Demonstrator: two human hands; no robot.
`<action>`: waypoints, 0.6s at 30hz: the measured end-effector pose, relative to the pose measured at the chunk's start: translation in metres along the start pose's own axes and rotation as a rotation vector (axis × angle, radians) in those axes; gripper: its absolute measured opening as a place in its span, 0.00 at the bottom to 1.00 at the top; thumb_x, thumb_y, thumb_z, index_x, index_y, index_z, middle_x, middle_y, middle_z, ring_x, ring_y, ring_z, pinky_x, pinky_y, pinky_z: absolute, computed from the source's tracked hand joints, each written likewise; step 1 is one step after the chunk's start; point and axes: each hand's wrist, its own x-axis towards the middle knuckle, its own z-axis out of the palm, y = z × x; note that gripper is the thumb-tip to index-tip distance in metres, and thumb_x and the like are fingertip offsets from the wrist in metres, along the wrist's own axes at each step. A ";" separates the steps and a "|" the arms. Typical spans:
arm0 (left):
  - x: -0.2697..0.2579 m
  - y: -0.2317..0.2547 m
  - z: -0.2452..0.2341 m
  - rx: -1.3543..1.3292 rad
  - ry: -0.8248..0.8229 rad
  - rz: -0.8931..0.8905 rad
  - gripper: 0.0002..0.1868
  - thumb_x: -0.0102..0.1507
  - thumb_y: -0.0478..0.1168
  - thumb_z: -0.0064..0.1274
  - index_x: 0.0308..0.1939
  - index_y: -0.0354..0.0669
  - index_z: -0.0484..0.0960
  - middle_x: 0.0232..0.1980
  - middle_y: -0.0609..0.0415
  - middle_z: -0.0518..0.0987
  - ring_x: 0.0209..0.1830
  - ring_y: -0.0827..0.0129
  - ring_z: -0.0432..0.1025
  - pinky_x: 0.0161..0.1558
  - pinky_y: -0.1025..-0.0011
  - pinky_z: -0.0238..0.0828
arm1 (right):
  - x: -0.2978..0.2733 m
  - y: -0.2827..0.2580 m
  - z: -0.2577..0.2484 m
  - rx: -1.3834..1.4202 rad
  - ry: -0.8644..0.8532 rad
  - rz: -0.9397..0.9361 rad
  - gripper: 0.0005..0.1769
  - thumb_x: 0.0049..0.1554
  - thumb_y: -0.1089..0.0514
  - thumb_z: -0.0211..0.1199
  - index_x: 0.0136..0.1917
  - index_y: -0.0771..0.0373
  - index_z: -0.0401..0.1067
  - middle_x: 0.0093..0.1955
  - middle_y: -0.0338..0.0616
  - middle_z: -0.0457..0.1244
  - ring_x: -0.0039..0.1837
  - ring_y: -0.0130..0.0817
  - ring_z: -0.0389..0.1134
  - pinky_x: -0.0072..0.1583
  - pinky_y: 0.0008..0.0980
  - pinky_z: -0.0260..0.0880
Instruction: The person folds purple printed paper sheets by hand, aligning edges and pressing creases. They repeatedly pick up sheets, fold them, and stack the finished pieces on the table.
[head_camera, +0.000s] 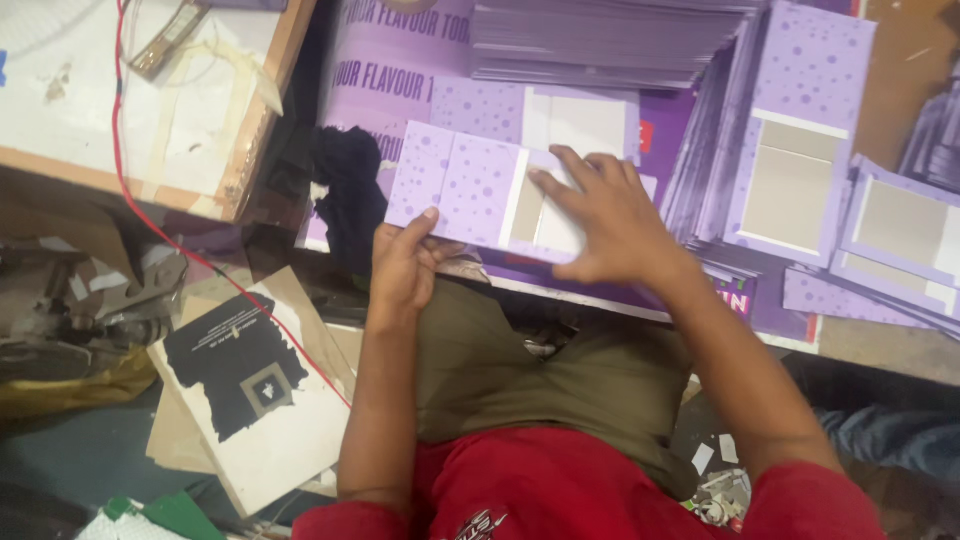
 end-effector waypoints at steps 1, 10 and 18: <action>0.002 0.007 0.012 0.075 -0.017 0.105 0.24 0.66 0.39 0.57 0.64 0.32 0.71 0.54 0.44 0.80 0.50 0.64 0.78 0.50 0.66 0.78 | 0.003 0.014 -0.003 0.057 -0.035 -0.010 0.65 0.29 0.41 0.74 0.79 0.54 0.57 0.82 0.56 0.46 0.74 0.61 0.52 0.71 0.60 0.54; 0.027 0.066 0.040 1.108 -0.027 0.322 0.34 0.53 0.52 0.70 0.53 0.30 0.78 0.51 0.42 0.83 0.52 0.59 0.80 0.55 0.64 0.76 | -0.001 0.057 0.040 2.107 -0.802 0.156 0.60 0.52 0.22 0.63 0.80 0.63 0.51 0.77 0.72 0.52 0.72 0.82 0.57 0.66 0.78 0.57; 0.015 0.013 -0.044 1.633 0.513 0.715 0.18 0.69 0.45 0.54 0.59 0.38 0.77 0.56 0.38 0.80 0.57 0.46 0.72 0.58 0.57 0.64 | -0.038 0.049 0.073 1.815 -0.169 0.661 0.28 0.64 0.57 0.55 0.74 0.71 0.57 0.72 0.60 0.60 0.73 0.48 0.64 0.69 0.45 0.66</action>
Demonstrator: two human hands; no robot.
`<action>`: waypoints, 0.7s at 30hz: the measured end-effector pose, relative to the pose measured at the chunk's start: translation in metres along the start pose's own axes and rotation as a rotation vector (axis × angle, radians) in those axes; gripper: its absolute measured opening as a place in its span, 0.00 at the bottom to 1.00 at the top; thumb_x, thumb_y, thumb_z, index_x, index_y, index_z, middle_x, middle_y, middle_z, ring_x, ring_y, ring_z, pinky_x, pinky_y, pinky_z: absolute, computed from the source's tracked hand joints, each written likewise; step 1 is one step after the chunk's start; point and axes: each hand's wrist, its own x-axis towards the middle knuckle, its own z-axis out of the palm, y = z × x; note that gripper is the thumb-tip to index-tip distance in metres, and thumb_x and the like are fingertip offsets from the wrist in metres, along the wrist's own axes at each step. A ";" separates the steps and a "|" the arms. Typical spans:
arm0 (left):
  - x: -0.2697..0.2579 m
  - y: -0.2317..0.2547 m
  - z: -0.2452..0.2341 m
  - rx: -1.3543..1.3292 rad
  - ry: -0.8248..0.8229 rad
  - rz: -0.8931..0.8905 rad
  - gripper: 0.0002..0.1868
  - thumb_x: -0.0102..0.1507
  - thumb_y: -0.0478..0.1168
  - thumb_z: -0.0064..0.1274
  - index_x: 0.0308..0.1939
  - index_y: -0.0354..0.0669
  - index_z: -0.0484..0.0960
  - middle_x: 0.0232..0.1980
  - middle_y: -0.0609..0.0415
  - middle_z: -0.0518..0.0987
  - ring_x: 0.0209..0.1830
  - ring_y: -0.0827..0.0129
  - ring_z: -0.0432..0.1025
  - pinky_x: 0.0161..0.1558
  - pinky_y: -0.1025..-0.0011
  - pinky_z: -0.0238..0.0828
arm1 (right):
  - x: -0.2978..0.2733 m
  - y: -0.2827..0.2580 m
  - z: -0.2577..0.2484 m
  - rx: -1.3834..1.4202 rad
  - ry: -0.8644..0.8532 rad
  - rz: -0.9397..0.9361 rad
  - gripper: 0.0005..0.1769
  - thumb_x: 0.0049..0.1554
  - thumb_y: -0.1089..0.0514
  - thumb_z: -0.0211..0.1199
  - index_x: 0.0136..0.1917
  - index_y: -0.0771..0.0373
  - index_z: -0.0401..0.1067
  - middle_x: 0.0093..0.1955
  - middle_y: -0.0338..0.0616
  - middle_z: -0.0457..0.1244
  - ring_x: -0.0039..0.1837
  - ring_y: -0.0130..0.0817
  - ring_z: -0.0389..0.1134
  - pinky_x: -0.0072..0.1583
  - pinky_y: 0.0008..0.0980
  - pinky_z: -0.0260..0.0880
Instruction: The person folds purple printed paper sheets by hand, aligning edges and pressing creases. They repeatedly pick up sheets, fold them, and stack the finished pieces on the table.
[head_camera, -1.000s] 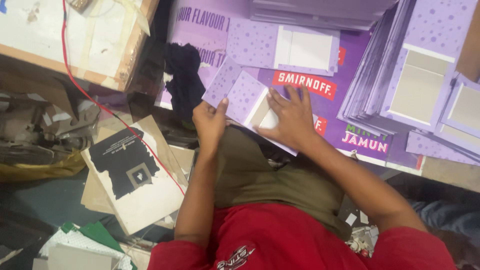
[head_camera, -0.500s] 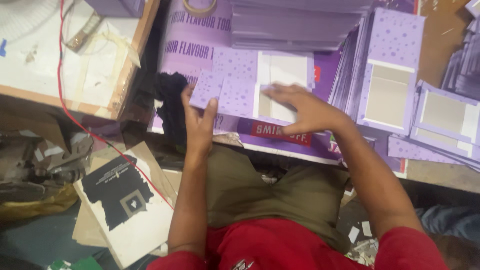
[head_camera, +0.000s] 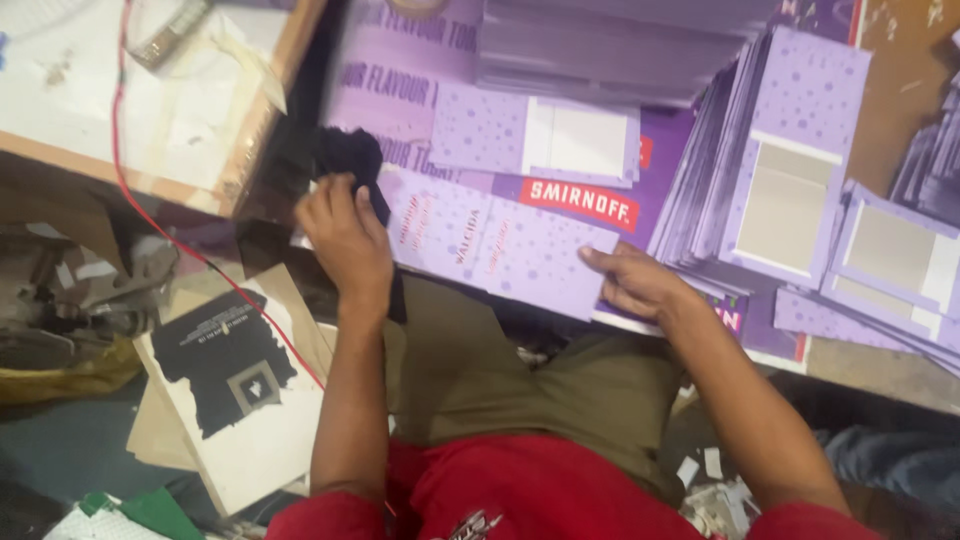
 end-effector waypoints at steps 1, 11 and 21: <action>-0.005 -0.004 0.002 0.175 0.023 0.116 0.26 0.64 0.49 0.57 0.60 0.37 0.76 0.56 0.35 0.79 0.55 0.43 0.71 0.56 0.54 0.62 | 0.000 0.005 -0.002 -0.017 0.025 -0.004 0.26 0.64 0.59 0.52 0.73 0.72 0.58 0.71 0.60 0.61 0.71 0.47 0.65 0.68 0.46 0.68; 0.017 0.011 -0.041 -0.195 0.004 -0.049 0.18 0.70 0.37 0.57 0.62 0.33 0.76 0.56 0.39 0.78 0.56 0.47 0.71 0.60 0.56 0.66 | 0.006 0.013 0.007 -0.018 0.191 -0.069 0.24 0.64 0.60 0.51 0.71 0.73 0.59 0.70 0.57 0.62 0.71 0.44 0.66 0.71 0.42 0.68; -0.068 0.188 0.044 -0.183 -0.354 0.360 0.14 0.61 0.47 0.59 0.41 0.42 0.77 0.44 0.49 0.76 0.46 0.53 0.69 0.47 0.52 0.64 | 0.024 0.022 -0.019 0.002 0.123 -0.135 0.20 0.67 0.62 0.50 0.68 0.75 0.64 0.66 0.55 0.65 0.65 0.44 0.68 0.66 0.47 0.69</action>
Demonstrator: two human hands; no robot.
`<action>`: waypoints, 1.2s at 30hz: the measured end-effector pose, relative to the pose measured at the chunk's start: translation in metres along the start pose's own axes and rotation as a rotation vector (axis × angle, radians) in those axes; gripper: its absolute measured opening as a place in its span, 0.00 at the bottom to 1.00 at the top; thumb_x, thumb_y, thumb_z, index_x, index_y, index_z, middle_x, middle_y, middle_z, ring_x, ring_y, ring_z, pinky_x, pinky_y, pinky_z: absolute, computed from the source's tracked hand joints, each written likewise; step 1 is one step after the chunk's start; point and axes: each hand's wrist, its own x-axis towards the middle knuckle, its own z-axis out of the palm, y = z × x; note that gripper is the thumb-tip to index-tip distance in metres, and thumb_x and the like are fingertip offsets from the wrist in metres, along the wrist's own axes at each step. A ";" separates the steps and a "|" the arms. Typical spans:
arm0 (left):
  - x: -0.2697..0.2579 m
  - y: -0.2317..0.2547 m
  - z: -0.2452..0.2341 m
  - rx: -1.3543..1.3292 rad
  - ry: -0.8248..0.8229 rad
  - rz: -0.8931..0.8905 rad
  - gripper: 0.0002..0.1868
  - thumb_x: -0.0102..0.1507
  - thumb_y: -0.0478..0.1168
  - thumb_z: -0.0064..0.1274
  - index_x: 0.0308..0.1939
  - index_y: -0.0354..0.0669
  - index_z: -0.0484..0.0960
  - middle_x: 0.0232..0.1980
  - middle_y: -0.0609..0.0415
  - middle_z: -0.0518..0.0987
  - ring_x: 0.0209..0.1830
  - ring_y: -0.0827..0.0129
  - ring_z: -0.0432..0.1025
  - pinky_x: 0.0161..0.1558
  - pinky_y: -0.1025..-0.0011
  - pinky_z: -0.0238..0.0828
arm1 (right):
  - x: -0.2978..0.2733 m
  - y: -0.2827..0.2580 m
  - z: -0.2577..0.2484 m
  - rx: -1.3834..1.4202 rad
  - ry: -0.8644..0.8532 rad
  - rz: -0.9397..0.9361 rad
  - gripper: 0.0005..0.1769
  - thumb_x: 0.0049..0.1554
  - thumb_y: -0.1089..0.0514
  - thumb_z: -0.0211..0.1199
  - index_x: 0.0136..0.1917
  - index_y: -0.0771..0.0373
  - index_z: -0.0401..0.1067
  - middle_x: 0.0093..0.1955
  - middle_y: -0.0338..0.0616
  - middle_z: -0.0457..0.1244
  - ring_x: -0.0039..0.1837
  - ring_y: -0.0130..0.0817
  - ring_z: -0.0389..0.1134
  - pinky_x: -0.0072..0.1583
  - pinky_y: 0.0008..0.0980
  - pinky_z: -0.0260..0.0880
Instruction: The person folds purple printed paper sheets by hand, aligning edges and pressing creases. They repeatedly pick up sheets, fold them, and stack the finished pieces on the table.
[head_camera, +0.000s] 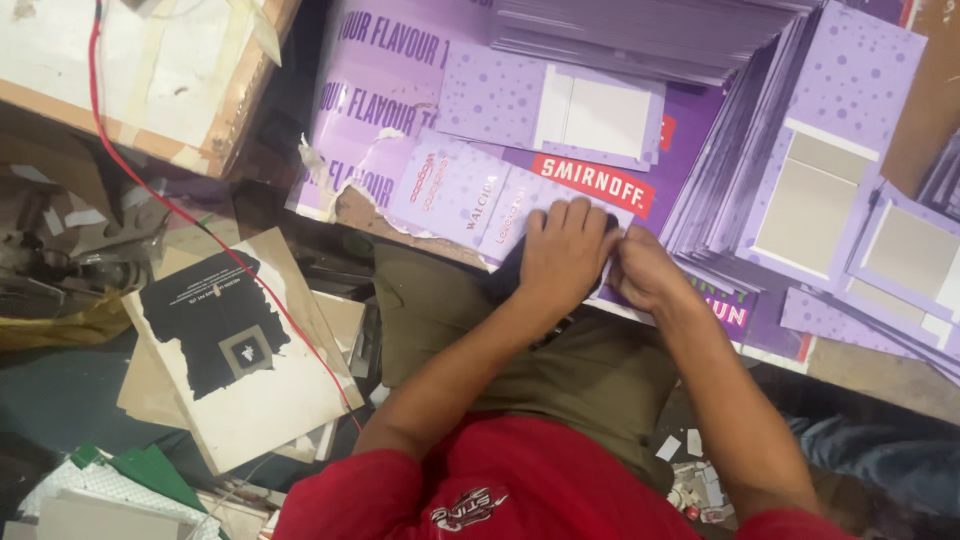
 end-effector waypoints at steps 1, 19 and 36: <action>0.005 -0.005 0.011 0.049 -0.035 -0.053 0.14 0.59 0.46 0.57 0.42 0.42 0.76 0.44 0.49 0.75 0.46 0.54 0.70 0.45 0.53 0.65 | -0.002 -0.002 -0.001 0.014 0.008 0.026 0.20 0.66 0.60 0.50 0.68 0.72 0.64 0.66 0.52 0.65 0.65 0.42 0.68 0.66 0.46 0.70; 0.047 -0.163 -0.050 0.271 0.364 -0.365 0.11 0.72 0.42 0.50 0.51 0.38 0.71 0.50 0.43 0.75 0.48 0.48 0.72 0.44 0.54 0.71 | -0.010 0.004 0.006 -0.111 0.118 0.090 0.22 0.63 0.57 0.53 0.67 0.69 0.64 0.65 0.51 0.66 0.64 0.41 0.70 0.64 0.49 0.73; 0.040 -0.174 -0.035 0.502 0.127 -0.515 0.15 0.69 0.49 0.49 0.50 0.41 0.72 0.45 0.45 0.78 0.40 0.52 0.77 0.33 0.56 0.75 | -0.020 -0.007 0.017 -0.087 0.088 0.112 0.20 0.64 0.56 0.53 0.67 0.66 0.65 0.65 0.49 0.66 0.63 0.39 0.71 0.62 0.44 0.75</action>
